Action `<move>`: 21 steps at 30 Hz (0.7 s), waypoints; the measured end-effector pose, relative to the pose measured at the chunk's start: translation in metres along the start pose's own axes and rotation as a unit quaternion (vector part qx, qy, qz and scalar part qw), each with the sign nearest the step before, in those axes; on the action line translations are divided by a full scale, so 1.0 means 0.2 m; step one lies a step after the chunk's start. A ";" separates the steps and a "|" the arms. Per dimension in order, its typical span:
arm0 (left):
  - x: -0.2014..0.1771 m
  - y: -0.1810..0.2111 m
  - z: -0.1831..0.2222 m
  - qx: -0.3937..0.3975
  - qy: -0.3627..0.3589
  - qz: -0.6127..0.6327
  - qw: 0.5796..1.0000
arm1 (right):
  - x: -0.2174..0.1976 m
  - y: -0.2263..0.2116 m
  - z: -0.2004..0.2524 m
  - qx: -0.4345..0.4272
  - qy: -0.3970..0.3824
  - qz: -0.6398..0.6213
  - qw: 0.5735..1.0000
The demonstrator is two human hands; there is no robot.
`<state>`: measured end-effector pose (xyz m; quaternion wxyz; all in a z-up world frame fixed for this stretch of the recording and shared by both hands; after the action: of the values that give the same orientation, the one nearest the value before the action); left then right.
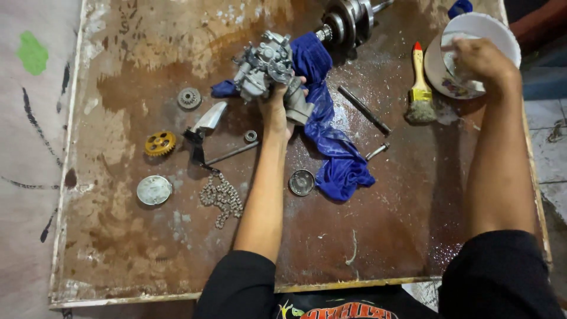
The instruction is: Cleaning and inspecting mechanical components of a carburetor using a brush and cleaning solution.
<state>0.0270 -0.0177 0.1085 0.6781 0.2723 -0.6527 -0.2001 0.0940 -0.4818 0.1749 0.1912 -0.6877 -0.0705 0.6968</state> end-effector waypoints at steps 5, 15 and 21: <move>0.03 0.03 0.00 0.050 0.004 -0.008 0.999 | 0.17 0.25 -0.17 -0.005 -0.145 0.100 0.984; 0.04 0.03 0.00 0.044 0.007 -0.017 0.999 | 0.04 0.19 -0.05 0.036 0.015 -0.111 0.993; -0.01 0.00 -0.02 0.017 0.030 -0.022 0.999 | -0.08 0.14 0.00 0.012 0.072 -0.172 0.982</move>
<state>0.0311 -0.0163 0.1076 0.6882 0.3043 -0.6290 -0.1952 0.0885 -0.5137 0.1789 0.3208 -0.7112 -0.1658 0.6031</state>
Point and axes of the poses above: each hand's wrist, its own z-axis away from the middle knuckle, its own x-axis out of the palm, y = z × x, the point moved 7 cm from there along -z, towards the middle knuckle
